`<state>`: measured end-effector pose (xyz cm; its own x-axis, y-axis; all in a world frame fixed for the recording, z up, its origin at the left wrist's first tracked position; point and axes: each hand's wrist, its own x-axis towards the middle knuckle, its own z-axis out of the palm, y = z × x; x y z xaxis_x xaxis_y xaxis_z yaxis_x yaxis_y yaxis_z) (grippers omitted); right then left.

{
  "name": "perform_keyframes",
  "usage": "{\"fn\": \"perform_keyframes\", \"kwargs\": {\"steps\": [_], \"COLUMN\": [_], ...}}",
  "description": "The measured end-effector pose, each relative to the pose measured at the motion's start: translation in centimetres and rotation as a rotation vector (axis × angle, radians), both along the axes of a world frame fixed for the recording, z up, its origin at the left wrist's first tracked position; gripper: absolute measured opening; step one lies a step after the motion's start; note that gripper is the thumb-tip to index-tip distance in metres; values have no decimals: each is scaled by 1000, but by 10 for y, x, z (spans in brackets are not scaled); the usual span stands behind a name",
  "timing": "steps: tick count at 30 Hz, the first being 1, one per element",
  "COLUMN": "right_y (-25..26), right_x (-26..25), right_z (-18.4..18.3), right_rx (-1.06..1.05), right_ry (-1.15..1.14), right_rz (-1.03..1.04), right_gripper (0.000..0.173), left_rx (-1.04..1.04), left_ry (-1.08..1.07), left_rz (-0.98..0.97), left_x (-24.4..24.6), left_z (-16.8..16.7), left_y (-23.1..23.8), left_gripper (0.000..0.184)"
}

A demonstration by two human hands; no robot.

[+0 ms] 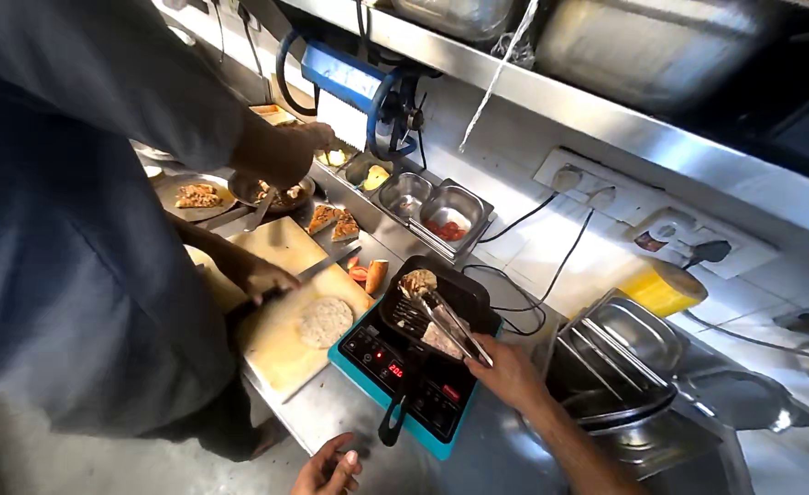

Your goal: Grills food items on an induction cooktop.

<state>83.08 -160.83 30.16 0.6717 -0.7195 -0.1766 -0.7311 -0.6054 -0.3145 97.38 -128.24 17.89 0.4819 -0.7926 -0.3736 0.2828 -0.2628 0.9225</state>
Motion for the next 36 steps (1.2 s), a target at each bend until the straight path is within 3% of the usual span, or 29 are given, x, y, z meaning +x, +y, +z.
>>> {"fn": "perform_keyframes", "kwargs": {"steps": [8, 13, 20, 29, 36], "right_y": [-16, -25, -62, -98, -123], "right_x": [27, -34, -98, -27, -59], "right_z": [-34, 9, 68, 113, 102], "right_rx": [549, 688, 807, 725, 888], "right_ry": [-348, -454, -162, 322, 222], "right_rz": [-223, -290, -257, -151, -85], "right_gripper": [31, 30, 39, 41, 44], "left_rx": [3, -2, -104, -69, -53], "left_ry": [9, 47, 16, -70, -49], "left_rz": [-41, 14, -81, -76, -66], "left_x": [-7, -1, -9, -11, -10], "left_z": [-3, -4, 9, 17, 16], "left_y": [-3, 20, -28, -79, -78], "left_gripper": [40, 40, 53, 47, 47]}}
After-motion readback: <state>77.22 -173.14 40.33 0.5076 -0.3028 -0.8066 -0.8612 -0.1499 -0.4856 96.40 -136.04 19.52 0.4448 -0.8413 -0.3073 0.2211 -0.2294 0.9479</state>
